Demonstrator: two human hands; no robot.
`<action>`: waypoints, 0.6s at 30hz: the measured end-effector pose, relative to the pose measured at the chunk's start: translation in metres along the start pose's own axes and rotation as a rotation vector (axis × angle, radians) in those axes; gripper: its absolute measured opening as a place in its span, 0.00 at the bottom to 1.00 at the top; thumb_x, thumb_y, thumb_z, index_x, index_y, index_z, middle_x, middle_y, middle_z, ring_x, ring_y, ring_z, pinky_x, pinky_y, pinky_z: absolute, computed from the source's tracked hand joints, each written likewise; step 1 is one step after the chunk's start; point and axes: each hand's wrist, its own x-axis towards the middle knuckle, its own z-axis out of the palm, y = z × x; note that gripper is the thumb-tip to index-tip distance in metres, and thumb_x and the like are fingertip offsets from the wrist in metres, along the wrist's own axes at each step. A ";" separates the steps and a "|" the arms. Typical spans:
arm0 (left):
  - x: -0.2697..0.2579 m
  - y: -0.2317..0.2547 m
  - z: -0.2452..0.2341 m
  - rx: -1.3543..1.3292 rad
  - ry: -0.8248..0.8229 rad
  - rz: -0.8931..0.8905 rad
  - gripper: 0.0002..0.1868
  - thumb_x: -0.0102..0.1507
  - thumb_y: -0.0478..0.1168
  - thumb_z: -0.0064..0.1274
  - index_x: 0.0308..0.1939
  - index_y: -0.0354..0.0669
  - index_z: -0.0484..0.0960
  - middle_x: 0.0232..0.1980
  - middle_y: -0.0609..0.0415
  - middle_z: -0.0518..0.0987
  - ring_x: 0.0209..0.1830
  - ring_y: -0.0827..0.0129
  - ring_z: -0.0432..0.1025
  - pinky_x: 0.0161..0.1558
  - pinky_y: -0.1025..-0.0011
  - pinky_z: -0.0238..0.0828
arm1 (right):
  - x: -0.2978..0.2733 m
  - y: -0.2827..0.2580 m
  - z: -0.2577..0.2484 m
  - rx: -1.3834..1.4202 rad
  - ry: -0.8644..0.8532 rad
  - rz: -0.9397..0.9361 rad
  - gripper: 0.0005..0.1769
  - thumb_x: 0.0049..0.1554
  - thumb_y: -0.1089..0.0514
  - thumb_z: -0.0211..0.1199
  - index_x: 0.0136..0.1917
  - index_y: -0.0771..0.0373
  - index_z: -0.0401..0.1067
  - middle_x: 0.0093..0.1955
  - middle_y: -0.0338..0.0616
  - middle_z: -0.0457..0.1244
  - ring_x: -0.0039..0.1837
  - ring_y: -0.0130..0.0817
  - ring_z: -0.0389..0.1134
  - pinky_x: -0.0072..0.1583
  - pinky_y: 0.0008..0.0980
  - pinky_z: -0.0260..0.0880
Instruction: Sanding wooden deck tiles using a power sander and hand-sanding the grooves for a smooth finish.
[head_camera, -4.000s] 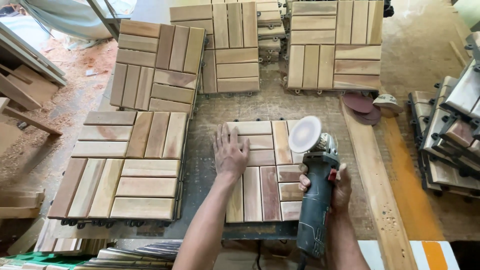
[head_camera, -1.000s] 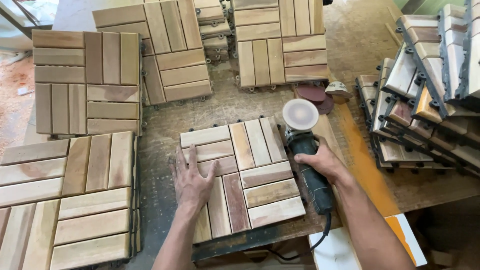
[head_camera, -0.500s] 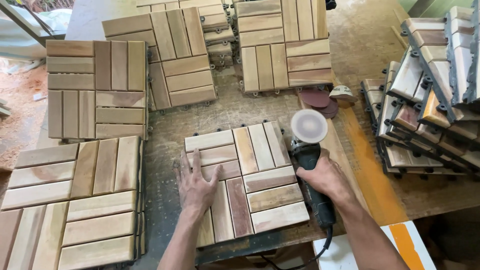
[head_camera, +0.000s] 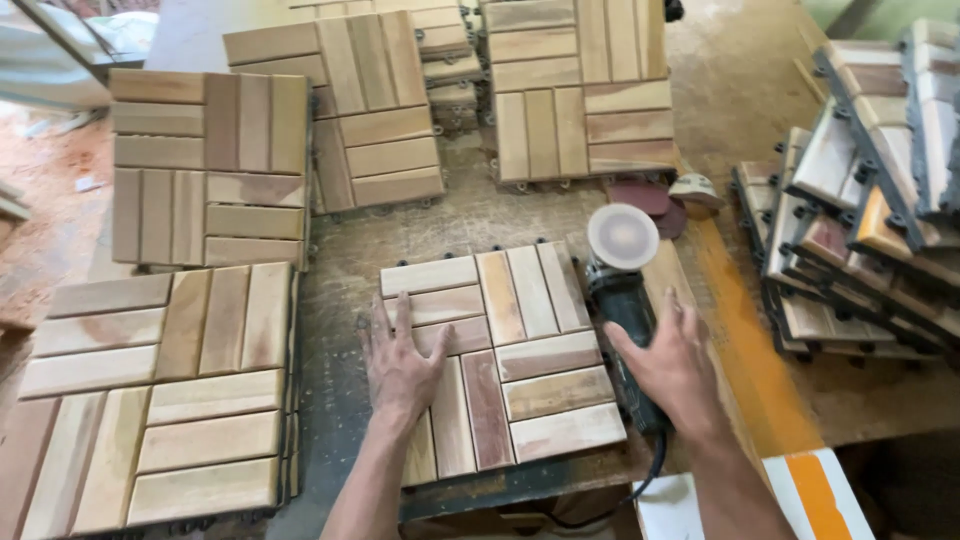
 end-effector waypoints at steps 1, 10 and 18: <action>0.006 0.000 0.002 -0.005 0.024 -0.024 0.49 0.61 0.75 0.46 0.79 0.58 0.58 0.82 0.40 0.50 0.82 0.50 0.49 0.79 0.49 0.40 | -0.008 0.012 0.001 -0.009 -0.007 -0.032 0.56 0.55 0.32 0.59 0.84 0.64 0.44 0.80 0.63 0.47 0.77 0.68 0.54 0.71 0.70 0.59; 0.006 -0.006 0.009 -0.013 -0.099 -0.034 0.48 0.64 0.73 0.36 0.82 0.61 0.43 0.85 0.45 0.35 0.85 0.55 0.31 0.79 0.54 0.24 | -0.058 0.025 -0.002 0.583 0.396 -0.628 0.03 0.63 0.68 0.67 0.47 0.72 0.76 0.40 0.46 0.66 0.41 0.28 0.64 0.47 0.23 0.66; -0.001 -0.004 0.004 -0.085 0.041 0.011 0.49 0.60 0.74 0.48 0.78 0.55 0.61 0.83 0.38 0.50 0.81 0.49 0.51 0.79 0.49 0.38 | -0.007 -0.008 0.059 0.372 0.095 -0.512 0.30 0.51 0.63 0.68 0.67 0.63 0.74 0.57 0.59 0.62 0.53 0.49 0.67 0.59 0.46 0.70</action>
